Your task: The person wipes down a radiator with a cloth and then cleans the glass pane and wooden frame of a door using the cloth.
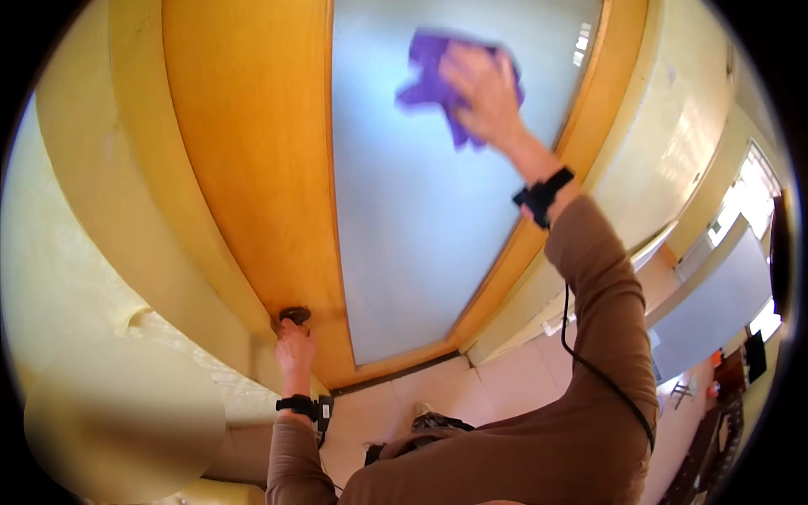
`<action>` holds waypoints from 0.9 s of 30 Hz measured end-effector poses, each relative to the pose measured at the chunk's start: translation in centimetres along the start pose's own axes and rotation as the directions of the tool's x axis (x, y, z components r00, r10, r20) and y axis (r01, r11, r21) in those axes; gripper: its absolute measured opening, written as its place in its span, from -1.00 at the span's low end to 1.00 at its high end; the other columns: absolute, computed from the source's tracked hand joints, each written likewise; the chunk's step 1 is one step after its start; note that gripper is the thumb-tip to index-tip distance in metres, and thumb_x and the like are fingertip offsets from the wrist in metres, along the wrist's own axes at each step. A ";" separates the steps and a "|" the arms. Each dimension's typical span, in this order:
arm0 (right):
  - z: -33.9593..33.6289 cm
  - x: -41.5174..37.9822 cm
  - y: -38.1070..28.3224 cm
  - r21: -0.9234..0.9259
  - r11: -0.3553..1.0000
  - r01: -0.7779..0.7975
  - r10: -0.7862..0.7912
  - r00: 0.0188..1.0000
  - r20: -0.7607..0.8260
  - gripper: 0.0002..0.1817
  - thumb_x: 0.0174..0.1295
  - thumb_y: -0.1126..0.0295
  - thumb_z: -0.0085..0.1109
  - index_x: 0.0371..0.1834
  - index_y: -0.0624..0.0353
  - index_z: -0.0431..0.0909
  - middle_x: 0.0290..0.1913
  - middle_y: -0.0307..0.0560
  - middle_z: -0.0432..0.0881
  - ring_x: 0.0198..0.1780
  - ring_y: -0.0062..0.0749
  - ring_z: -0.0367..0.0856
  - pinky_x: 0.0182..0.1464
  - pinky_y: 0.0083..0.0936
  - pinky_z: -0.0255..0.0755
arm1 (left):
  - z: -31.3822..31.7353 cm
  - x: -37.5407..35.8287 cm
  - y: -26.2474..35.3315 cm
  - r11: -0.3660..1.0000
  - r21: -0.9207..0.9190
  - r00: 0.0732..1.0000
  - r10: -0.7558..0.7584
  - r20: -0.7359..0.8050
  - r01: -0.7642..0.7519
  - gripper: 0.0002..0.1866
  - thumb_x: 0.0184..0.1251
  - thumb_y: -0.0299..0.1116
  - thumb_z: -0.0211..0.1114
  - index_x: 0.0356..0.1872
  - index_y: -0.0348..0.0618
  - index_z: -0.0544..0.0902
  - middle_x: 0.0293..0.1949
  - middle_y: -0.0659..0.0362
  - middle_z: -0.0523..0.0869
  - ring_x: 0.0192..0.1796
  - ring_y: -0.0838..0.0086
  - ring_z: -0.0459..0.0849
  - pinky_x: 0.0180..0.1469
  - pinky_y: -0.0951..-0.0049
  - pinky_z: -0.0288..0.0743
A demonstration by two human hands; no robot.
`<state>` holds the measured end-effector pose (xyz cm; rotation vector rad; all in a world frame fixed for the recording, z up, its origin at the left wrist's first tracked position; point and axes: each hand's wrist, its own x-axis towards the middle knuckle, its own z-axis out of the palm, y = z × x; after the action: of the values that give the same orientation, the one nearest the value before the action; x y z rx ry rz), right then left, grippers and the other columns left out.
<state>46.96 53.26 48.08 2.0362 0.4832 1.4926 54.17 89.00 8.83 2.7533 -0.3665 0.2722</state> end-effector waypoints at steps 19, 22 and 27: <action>6.1 -6.5 -14.8 0.289 0.956 0.054 0.005 0.980 -0.200 -0.25 -0.21 0.31 0.40 0.20 -0.33 0.38 0.20 -0.32 0.38 0.18 -0.33 0.31 0.18 -0.12 0.04 | -0.9 -0.1 1.3 0.990 0.049 0.991 -0.131 -0.003 0.131 -0.52 0.02 -0.10 0.28 -0.19 -0.26 0.37 -0.32 -0.16 0.64 -0.28 0.03 0.67 -0.23 0.14 0.57; 6.3 -9.5 -16.2 0.359 0.913 0.194 -0.167 0.980 -0.105 -0.36 -0.04 0.34 0.25 0.20 -0.38 0.36 0.19 -0.36 0.39 0.19 -0.41 0.32 0.22 -0.13 0.04 | -0.8 0.3 1.3 0.985 0.056 0.985 -0.168 0.027 0.166 -0.52 0.01 -0.11 0.28 -0.19 -0.26 0.38 -0.30 -0.15 0.64 -0.26 0.03 0.67 -0.20 0.14 0.57; 5.3 -10.0 -16.1 0.443 0.794 0.415 -0.457 0.889 -0.015 -0.46 0.11 0.33 0.12 0.21 -0.37 0.36 0.17 -0.39 0.43 0.21 -0.49 0.33 0.25 -0.19 0.06 | -0.9 0.4 0.7 0.985 -0.006 0.980 -0.173 0.097 0.174 -0.42 0.09 0.10 0.22 -0.14 -0.26 0.41 -0.27 -0.14 0.65 -0.20 0.04 0.67 -0.14 0.17 0.55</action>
<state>49.51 58.67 29.30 2.1037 1.2544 1.0616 54.26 88.61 9.92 2.7687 -0.1501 0.0926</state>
